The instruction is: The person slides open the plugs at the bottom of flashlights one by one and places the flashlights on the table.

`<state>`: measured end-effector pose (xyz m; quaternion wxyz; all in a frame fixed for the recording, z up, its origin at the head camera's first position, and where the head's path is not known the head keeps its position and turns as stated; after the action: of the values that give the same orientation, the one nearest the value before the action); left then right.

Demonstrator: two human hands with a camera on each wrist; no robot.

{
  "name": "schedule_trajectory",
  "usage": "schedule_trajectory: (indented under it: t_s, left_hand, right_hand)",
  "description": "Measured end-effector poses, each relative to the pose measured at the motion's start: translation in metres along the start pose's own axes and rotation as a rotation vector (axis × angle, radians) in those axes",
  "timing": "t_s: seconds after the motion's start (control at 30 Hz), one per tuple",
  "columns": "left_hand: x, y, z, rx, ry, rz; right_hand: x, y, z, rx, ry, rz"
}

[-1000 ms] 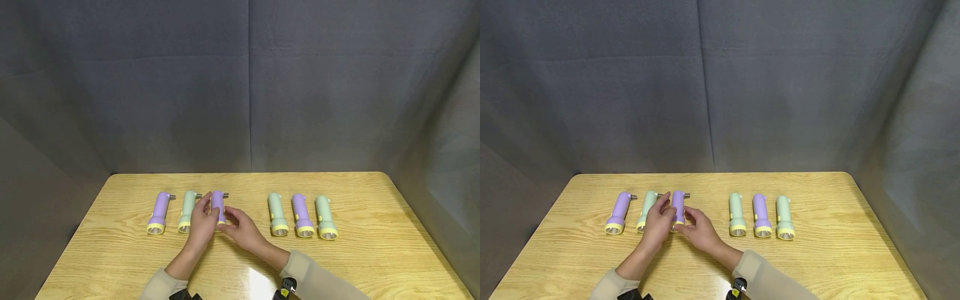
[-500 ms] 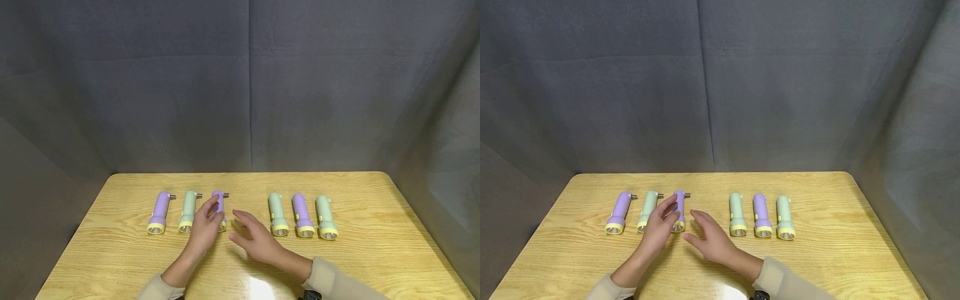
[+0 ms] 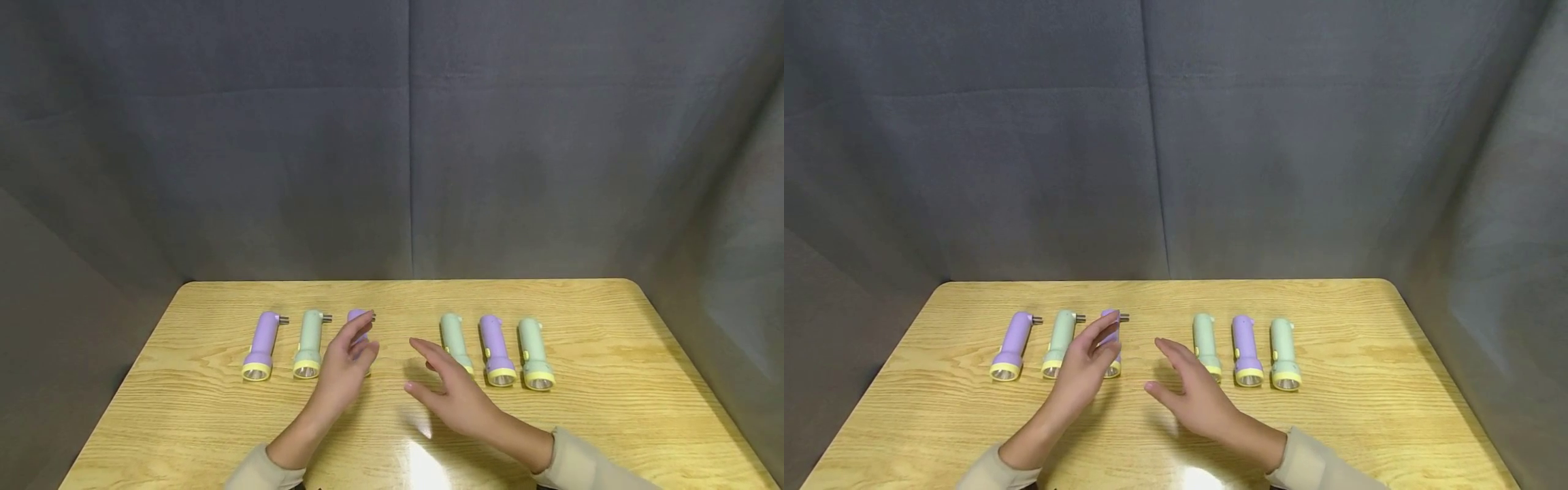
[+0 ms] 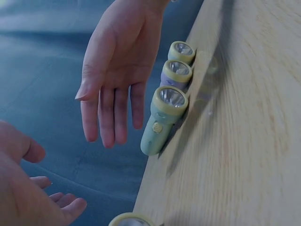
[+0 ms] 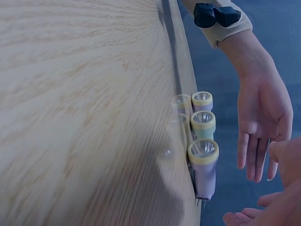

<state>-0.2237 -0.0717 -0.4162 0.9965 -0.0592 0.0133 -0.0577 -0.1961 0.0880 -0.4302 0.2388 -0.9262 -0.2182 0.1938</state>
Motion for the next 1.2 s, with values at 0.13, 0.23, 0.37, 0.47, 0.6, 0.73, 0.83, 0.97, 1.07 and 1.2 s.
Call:
schedule_trajectory:
  t_s: [0.13, 0.23, 0.37, 0.47, 0.6, 0.73, 0.83, 0.97, 1.07, 1.2]
  left_hand:
    - [-0.002, 0.01, 0.003, 0.013, -0.01, -0.039]
    - [-0.004, 0.017, 0.005, 0.007, -0.014, -0.057]
    - [-0.008, 0.027, 0.006, -0.005, -0.025, -0.083]
    - [-0.012, 0.035, 0.004, -0.015, -0.043, -0.106]
    - [-0.017, 0.048, 0.0, -0.022, -0.078, -0.134]
    - [-0.023, 0.062, -0.005, 0.002, -0.122, -0.159]
    - [-0.028, 0.07, -0.008, 0.014, -0.141, -0.156]
    - [-0.033, 0.079, -0.017, 0.007, -0.171, -0.135]
    - [-0.036, 0.085, -0.024, 0.0, -0.197, -0.129]
    - [-0.039, 0.092, -0.032, -0.009, -0.221, -0.125]
  right_hand:
    - [0.006, -0.013, 0.001, 0.02, 0.001, 0.029]
    - [0.01, -0.023, 0.002, 0.055, 0.008, 0.065]
    - [0.013, -0.034, 0.005, 0.067, 0.026, 0.117]
    - [0.016, -0.039, 0.01, 0.057, 0.043, 0.147]
    - [0.018, -0.044, 0.016, 0.064, 0.062, 0.184]
    - [0.019, -0.048, 0.022, 0.05, 0.083, 0.222]
    - [0.02, -0.05, 0.028, 0.036, 0.114, 0.242]
    - [0.024, -0.048, 0.037, 0.04, 0.156, 0.25]
    - [0.027, -0.045, 0.044, 0.027, 0.195, 0.244]
    - [0.029, -0.039, 0.052, 0.003, 0.223, 0.233]
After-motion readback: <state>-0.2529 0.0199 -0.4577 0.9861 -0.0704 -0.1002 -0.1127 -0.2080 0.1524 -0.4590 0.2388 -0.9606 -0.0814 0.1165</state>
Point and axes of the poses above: each hand's wrist, its own x-axis away from the middle knuckle, its own y-axis out of the palm, z = x × y, the point moved 10 cm from there along -x, towards the middle knuckle, and after that the axes turned 7 degrees about -y, right-handed, at the moved point
